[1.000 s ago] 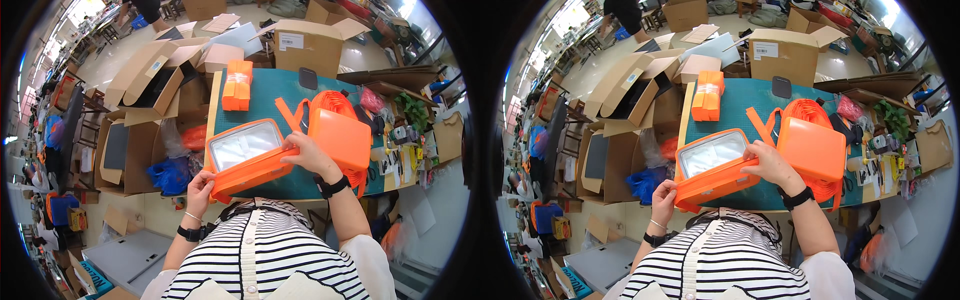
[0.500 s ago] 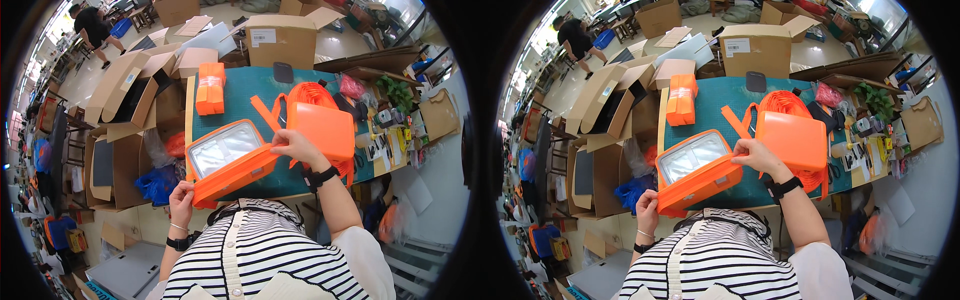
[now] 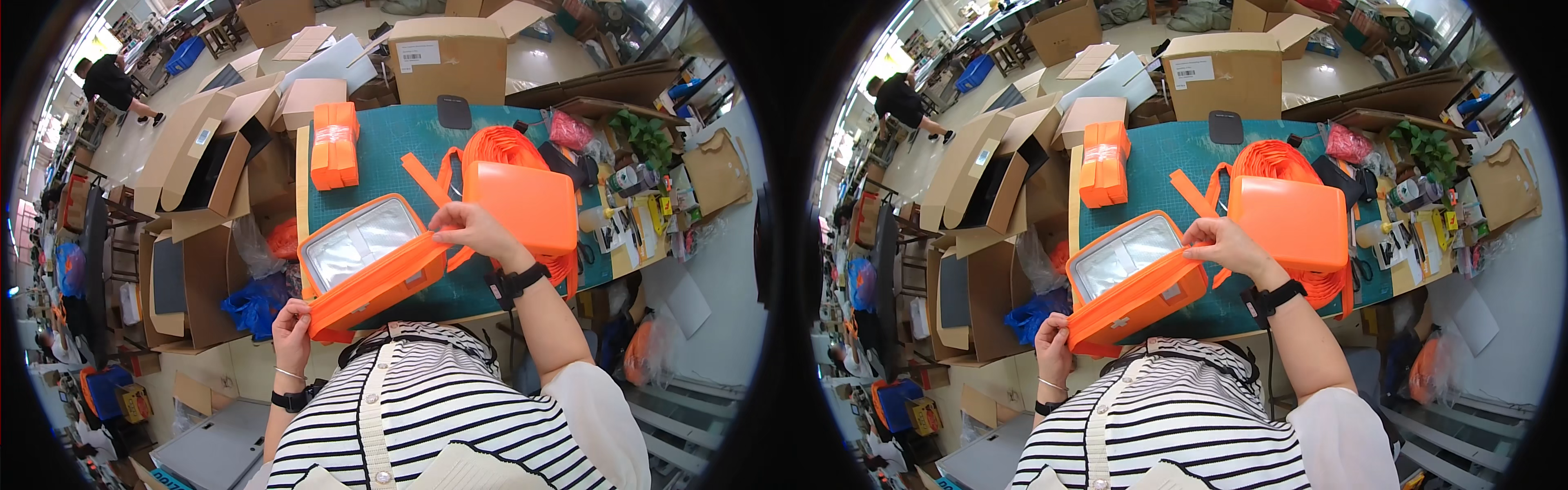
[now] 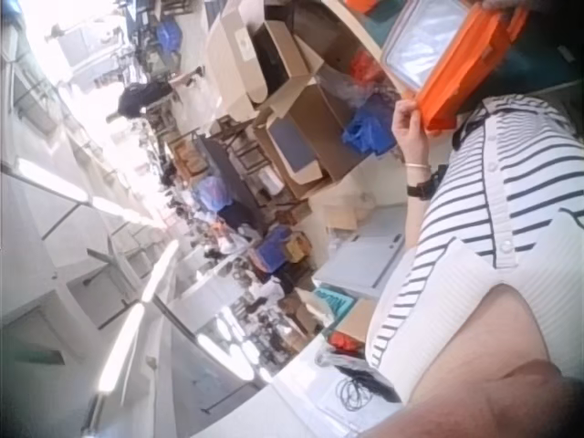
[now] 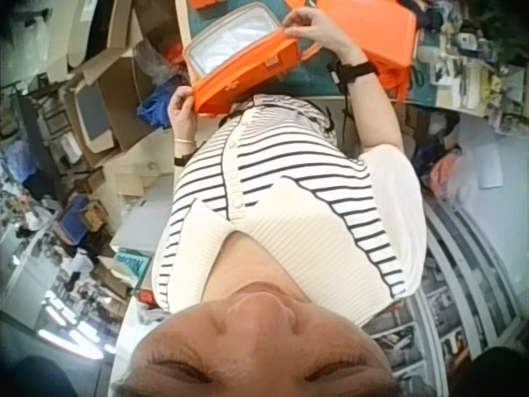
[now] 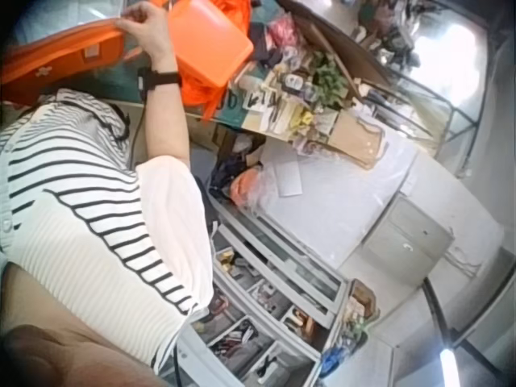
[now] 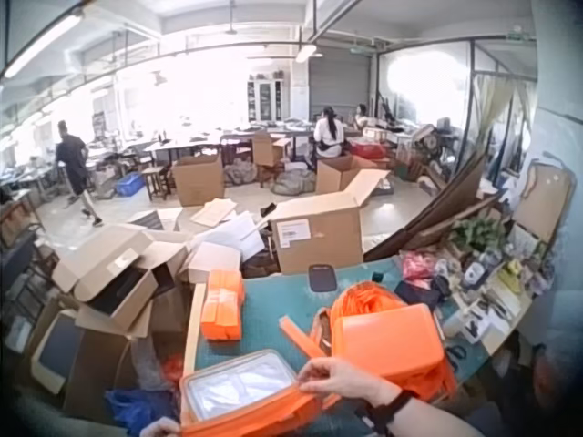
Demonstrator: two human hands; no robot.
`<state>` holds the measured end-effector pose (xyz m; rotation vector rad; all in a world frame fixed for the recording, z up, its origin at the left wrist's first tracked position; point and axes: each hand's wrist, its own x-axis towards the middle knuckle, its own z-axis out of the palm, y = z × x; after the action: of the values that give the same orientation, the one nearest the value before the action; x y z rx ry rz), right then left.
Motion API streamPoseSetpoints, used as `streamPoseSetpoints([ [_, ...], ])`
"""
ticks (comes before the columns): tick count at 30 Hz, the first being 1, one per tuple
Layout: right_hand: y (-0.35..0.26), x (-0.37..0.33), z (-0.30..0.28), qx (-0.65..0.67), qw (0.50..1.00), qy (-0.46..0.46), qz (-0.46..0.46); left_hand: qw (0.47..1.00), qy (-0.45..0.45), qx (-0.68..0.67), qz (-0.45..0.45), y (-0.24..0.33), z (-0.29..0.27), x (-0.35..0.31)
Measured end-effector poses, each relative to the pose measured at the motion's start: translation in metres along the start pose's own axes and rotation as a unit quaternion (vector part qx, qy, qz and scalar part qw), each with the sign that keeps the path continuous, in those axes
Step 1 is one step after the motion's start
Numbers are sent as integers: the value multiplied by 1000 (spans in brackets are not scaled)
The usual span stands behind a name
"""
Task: The person assembles an orange first aid kit by inserting a white plastic container into the orange fabric pouch. They then measure and cut an orange strap using a ruler and scissors, and attach the strap to the kit.
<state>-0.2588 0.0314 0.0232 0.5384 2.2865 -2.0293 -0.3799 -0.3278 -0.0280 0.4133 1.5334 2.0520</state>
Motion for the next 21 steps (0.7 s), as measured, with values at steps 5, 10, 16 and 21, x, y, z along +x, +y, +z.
streamPoseSetpoints([
  [5,4,3,1,-24,1000,5,15,1000,-12,6,-2,-2,-2,0],
  [10,16,5,0,23,1000,7,19,1000,-13,7,1,-5,-3,2],
  [16,19,6,-2,33,999,-20,36,1000,-4,6,-5,-4,-2,3],
  [21,16,5,-3,68,996,-29,41,1000,4,-1,-8,-1,-1,5],
])
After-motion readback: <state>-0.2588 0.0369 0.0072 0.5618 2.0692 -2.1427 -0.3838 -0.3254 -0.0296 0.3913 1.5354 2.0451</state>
